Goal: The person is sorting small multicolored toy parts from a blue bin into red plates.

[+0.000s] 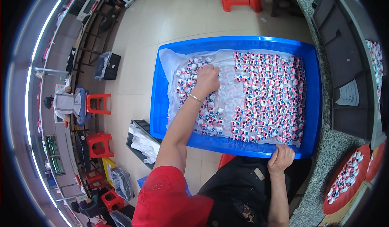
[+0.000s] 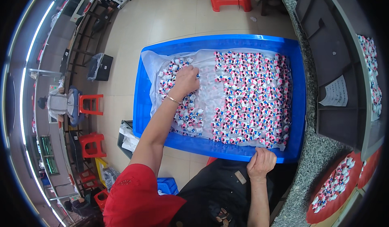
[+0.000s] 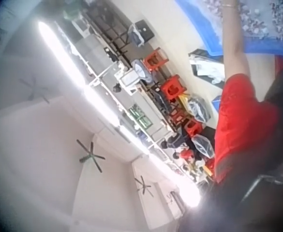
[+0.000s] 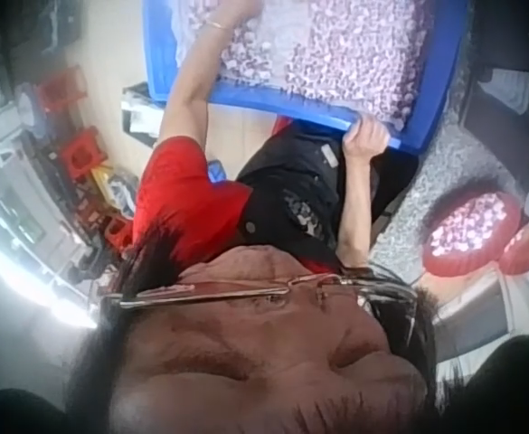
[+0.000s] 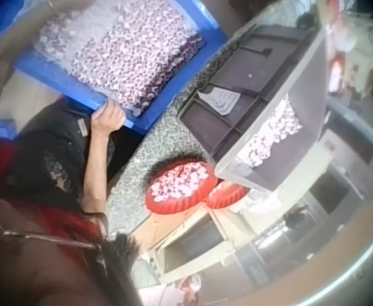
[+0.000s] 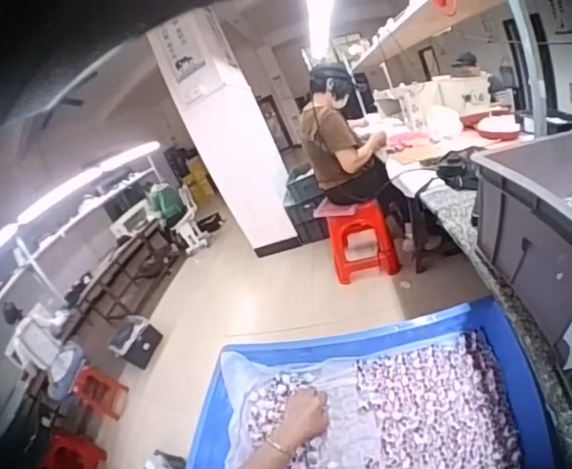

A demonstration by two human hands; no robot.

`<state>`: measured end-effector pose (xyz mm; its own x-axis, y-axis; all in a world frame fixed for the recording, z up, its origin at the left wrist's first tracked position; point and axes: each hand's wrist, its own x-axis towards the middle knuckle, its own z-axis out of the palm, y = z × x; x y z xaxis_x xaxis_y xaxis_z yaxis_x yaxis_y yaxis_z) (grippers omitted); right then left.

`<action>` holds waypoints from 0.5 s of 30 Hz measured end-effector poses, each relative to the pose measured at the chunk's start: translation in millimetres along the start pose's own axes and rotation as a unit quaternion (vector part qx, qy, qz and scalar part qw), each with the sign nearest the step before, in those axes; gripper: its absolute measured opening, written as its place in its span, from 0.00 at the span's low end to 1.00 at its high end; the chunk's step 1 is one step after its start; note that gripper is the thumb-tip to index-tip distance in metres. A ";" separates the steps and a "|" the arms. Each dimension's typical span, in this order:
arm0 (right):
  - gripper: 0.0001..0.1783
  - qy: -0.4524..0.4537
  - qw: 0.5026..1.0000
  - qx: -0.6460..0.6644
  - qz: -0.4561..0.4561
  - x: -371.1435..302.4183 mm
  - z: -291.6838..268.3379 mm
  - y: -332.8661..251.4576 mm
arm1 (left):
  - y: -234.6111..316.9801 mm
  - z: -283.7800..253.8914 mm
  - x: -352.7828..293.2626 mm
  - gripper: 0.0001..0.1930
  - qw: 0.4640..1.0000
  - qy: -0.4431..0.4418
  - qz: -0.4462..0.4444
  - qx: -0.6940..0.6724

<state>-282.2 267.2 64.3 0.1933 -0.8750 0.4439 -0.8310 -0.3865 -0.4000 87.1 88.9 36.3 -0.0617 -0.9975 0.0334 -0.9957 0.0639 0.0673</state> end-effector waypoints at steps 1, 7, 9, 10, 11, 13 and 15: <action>0.07 0.002 1.000 -0.003 0.001 1.4 0.0 0.9 | 3.1 -0.4 -1.0 0.08 1.000 0.002 0.003 -0.002; 0.07 0.006 1.000 0.001 -0.003 -0.4 -0.5 1.8 | 33.1 7.5 -6.6 0.14 0.941 0.105 0.062 -0.316; 0.07 0.000 1.000 0.005 -0.005 0.9 -2.1 0.5 | 42.2 9.4 -0.8 0.15 0.936 0.109 0.053 -0.329; 0.07 0.000 1.000 0.003 -0.005 1.4 -2.8 1.1 | 46.1 10.3 2.5 0.15 0.932 0.111 0.044 -0.341; 0.08 -0.001 1.000 0.004 -0.005 1.6 -2.8 0.2 | 46.8 13.6 5.9 0.15 0.932 0.111 0.045 -0.341; 0.08 -0.002 1.000 0.007 -0.005 2.4 -1.9 -2.0 | 44.7 20.4 11.5 0.16 0.941 0.121 0.038 -0.313; 0.08 -0.002 1.000 0.006 -0.004 1.9 -2.2 -0.9 | 50.8 16.6 14.3 0.14 0.936 0.105 0.022 -0.334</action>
<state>-282.3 266.5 67.3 0.2025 -0.8726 0.4445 -0.8231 -0.3976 -0.4055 34.5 77.4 23.7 -0.0165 -0.9701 0.2420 -0.7229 0.1788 0.6674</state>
